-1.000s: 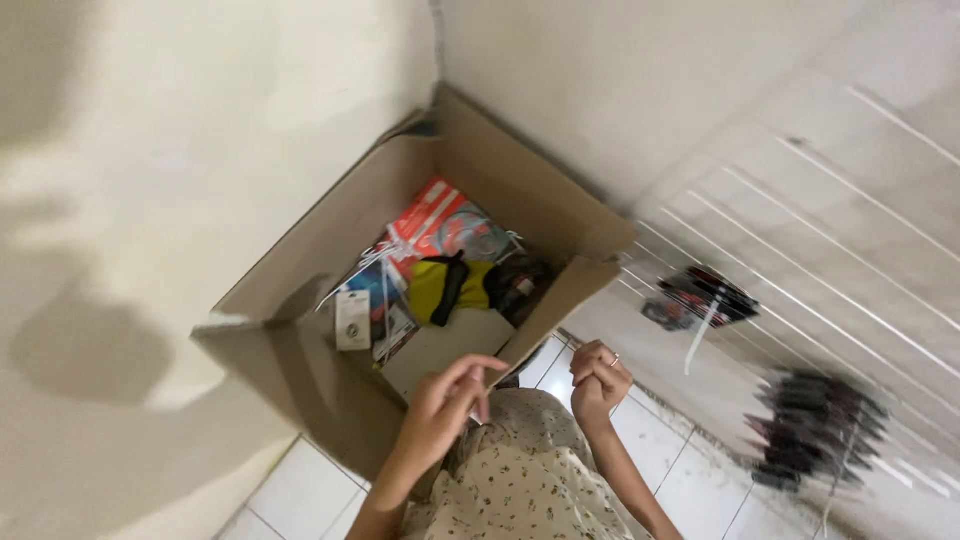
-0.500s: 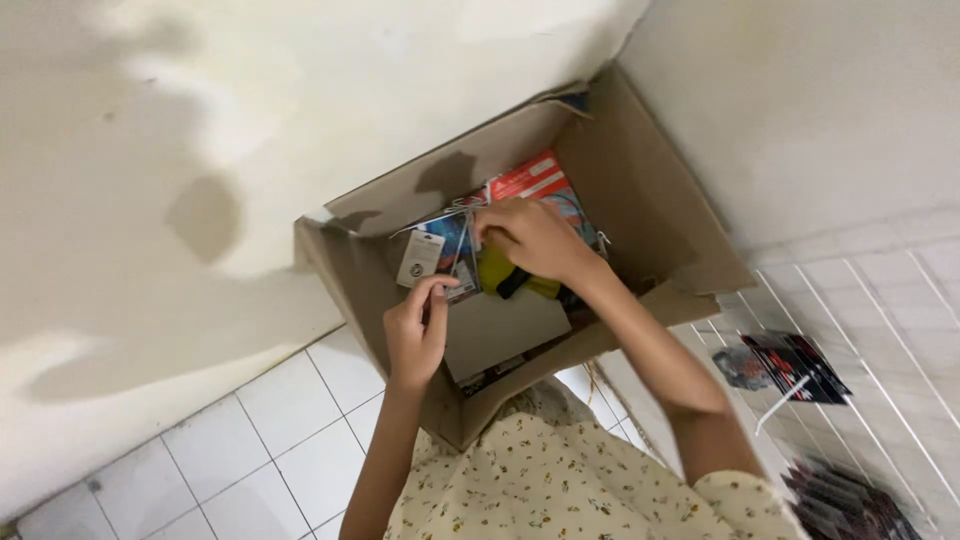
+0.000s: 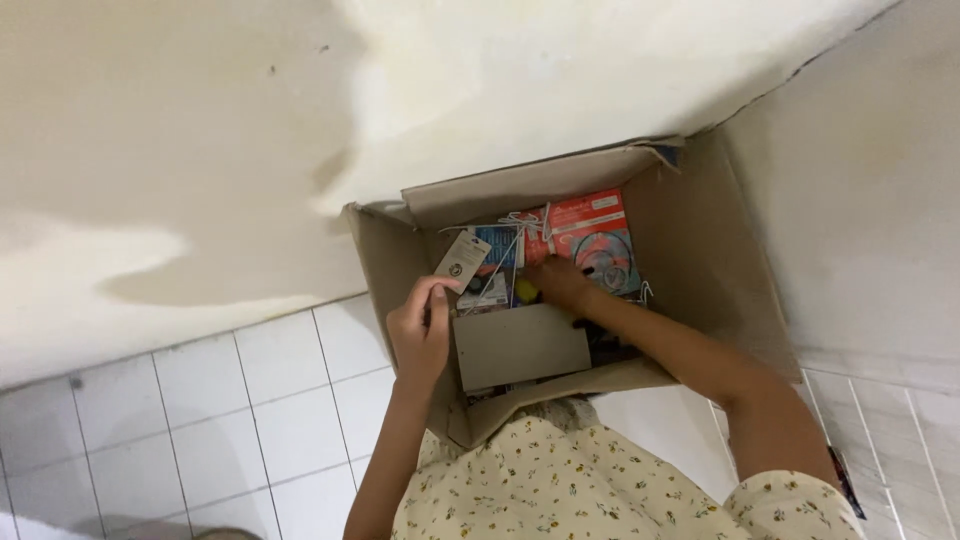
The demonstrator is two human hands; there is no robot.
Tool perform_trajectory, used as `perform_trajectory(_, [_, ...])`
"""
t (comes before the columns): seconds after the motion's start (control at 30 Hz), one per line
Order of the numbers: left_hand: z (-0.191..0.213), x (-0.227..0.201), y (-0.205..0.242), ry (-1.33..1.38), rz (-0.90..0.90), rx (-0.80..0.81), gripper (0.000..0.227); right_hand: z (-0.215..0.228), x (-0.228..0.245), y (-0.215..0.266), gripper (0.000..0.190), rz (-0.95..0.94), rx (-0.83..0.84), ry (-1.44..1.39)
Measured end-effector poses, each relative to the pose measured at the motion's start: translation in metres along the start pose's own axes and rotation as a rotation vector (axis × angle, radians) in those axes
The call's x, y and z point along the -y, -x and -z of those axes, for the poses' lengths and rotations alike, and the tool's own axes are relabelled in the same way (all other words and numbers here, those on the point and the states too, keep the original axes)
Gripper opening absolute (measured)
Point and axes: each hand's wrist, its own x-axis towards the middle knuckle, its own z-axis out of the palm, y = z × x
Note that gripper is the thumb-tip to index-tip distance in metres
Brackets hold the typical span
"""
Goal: The person takes various packaged items from a cardboard box, wipes them with a yellow cloth, and hangs them on a wall-mounted wire rack. The person repeats this process for multiple items, including small boxes and plastic-wrapped goods.
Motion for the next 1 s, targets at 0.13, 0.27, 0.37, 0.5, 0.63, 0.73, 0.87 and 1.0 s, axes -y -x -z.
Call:
perform_trajectory(0.13, [-0.005, -0.003, 0.002, -0.017, 0.01, 0.037, 0.023, 0.058, -0.019, 0.02, 0.036, -0.221, -0.096, -0.718])
perform_trajectory(0.27, [-0.007, 0.006, 0.002, -0.017, 0.043, 0.049, 0.024, 0.102, -0.038, 0.04, 0.05, -0.139, -0.317, -0.946])
perform_trajectory(0.37, [-0.009, 0.002, -0.001, -0.052, 0.023, 0.079, 0.023, 0.093, -0.05, 0.045, 0.051, -0.198, -0.356, -1.093])
perform_trajectory(0.5, [-0.01, -0.006, -0.004, -0.045, 0.053, 0.096, 0.026, 0.131, -0.043, 0.052, 0.043, -0.303, -0.052, -1.054])
perform_trajectory(0.63, [-0.007, -0.009, -0.004, -0.077, 0.048, 0.09, 0.026, 0.092, -0.036, 0.045, 0.077, -0.289, 0.477, -0.699])
perform_trajectory(0.73, [-0.005, 0.003, -0.005, -0.064, 0.036, 0.084, 0.024, 0.067, -0.023, 0.042, 0.072, -0.136, 0.579, -0.727])
perform_trajectory(0.87, [-0.005, -0.009, -0.004, -0.051, 0.064, 0.08, 0.025, 0.076, -0.028, 0.041, 0.074, -0.013, 0.575, -0.749])
perform_trajectory(1.0, [-0.005, -0.004, -0.003, -0.037, 0.074, 0.093, 0.026, 0.116, -0.064, 0.061, 0.062, -0.182, 0.502, -0.695])
